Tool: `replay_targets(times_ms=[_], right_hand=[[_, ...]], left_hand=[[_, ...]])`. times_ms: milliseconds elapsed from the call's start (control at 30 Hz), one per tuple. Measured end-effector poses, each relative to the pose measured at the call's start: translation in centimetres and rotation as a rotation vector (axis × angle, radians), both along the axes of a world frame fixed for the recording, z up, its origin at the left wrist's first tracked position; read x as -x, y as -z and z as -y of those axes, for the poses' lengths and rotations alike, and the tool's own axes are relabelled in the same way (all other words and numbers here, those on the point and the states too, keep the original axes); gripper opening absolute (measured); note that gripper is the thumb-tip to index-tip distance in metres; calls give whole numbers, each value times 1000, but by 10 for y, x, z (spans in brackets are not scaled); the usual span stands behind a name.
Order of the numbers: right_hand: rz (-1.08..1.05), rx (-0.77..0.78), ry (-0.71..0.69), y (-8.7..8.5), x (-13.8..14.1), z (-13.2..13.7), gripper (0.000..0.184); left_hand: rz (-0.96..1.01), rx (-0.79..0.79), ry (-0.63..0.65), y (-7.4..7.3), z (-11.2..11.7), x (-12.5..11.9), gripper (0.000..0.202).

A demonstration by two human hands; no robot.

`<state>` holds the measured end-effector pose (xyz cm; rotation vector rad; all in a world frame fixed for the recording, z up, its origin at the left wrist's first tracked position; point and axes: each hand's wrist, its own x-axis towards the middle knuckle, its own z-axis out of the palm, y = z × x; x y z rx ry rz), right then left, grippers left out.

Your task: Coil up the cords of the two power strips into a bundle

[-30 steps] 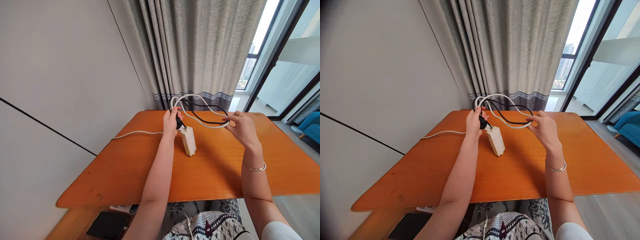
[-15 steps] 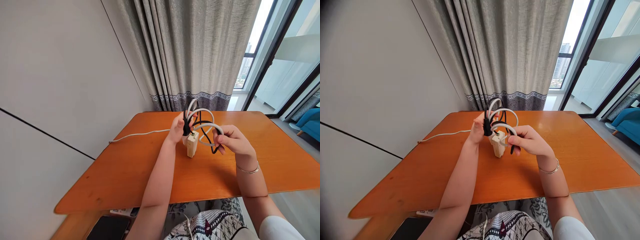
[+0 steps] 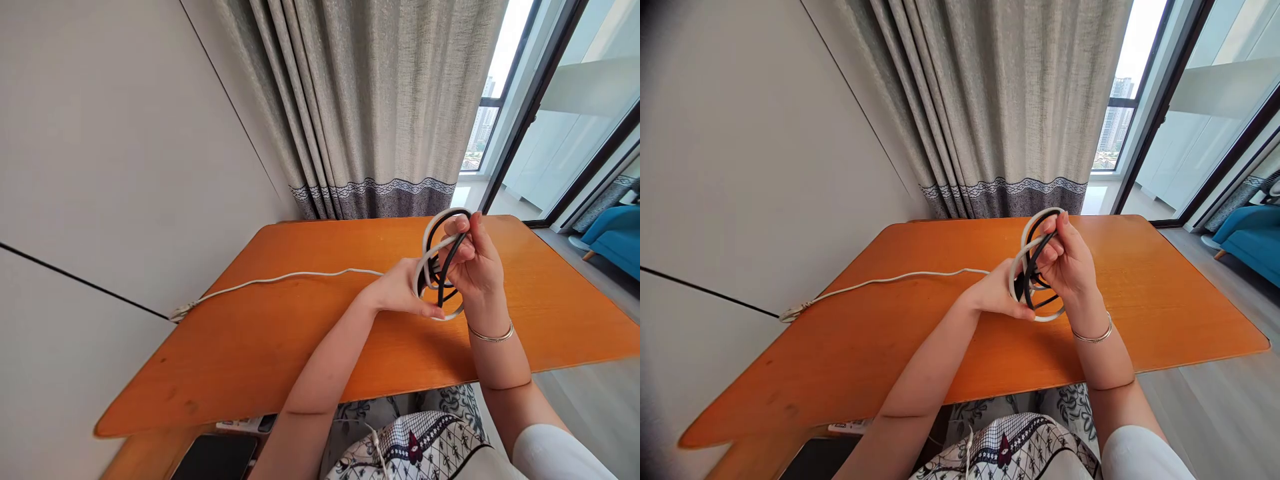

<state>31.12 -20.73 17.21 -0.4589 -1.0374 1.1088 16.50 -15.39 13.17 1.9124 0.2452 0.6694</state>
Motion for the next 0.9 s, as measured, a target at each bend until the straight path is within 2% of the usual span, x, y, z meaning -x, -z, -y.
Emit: replay_targets(times_ms=[133,200,267,333,500,600,667,700,767,900], right_hand=[[35,43,1,1,-6,-10,31],[48,69,15,-1,-10,-11,30],[89,111,53,-2,-17,-11,31],[172,155,126,0,-28,-13,31],[370,141,448,17,-49,-37,39],[460,43,591,26,-48,-54,18],[531,-101,668,29,-44,-58,21],[580,-166,676,30,-42,-59,19],[683,-224,600,31,-38,-58,23],[778,-214,301,34,-35,-54,53]], left_hand=[[-62,-73,-156,7,3,-6,26],[-92,-94,-265,9,4,-9,15],[-133,-126,-347,10,6,-11,19],[-179,-153,-377,8,6,-10,26],[-263,-141,-407,1,4,-2,26],[-287,-143,-399,-2,1,3,25],[-260,-104,-393,-3,-2,6,22],[-228,-70,-393,-3,-4,8,19],[-137,11,-409,-3,-9,12,17],[49,168,-485,-2,-20,20,21]])
